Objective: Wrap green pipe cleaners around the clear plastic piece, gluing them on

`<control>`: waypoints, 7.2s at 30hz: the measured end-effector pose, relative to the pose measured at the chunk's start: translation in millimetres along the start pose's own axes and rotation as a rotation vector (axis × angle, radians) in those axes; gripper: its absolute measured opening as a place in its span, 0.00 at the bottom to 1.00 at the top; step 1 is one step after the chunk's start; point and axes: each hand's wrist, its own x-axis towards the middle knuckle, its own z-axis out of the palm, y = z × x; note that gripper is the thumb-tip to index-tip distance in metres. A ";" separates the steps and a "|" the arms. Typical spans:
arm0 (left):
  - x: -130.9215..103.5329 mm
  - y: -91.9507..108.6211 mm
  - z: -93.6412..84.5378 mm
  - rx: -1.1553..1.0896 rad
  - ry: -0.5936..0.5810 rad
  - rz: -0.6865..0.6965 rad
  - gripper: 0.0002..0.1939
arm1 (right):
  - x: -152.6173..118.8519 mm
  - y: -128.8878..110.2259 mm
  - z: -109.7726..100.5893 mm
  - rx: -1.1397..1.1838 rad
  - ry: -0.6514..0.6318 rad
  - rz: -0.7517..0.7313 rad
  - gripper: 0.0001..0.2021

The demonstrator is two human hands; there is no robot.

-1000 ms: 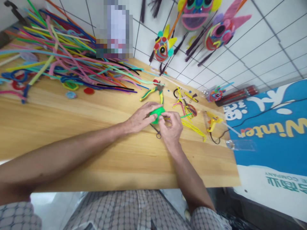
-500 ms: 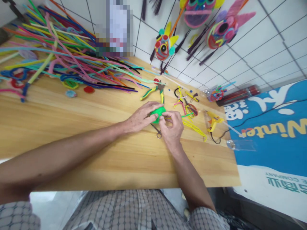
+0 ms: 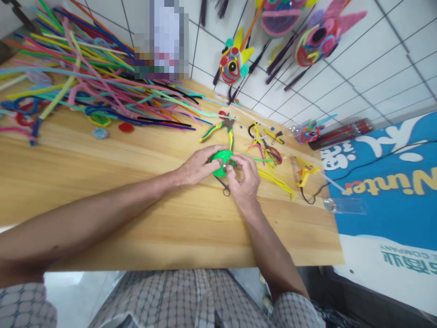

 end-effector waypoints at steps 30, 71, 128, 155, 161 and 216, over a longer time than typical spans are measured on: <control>-4.0 8.1 -3.6 0.100 -0.110 0.033 0.36 | -6.1 9.9 -1.5 0.351 0.019 0.607 0.17; -2.0 10.0 -5.5 -0.013 -0.232 0.142 0.32 | 6.0 27.3 -11.0 0.529 -0.236 0.507 0.19; -8.7 8.2 8.5 -0.017 -0.120 0.150 0.25 | -3.6 -1.6 4.4 0.782 0.062 0.784 0.13; -2.5 7.1 0.3 0.005 -0.194 0.105 0.30 | -3.0 0.9 6.1 0.809 0.037 0.757 0.17; -6.5 10.3 0.4 -0.105 -0.174 0.022 0.31 | -1.0 -0.8 2.1 0.790 -0.044 0.662 0.16; -8.8 -3.6 6.3 -0.034 -0.088 0.094 0.33 | -16.9 19.2 15.7 0.803 0.093 0.736 0.15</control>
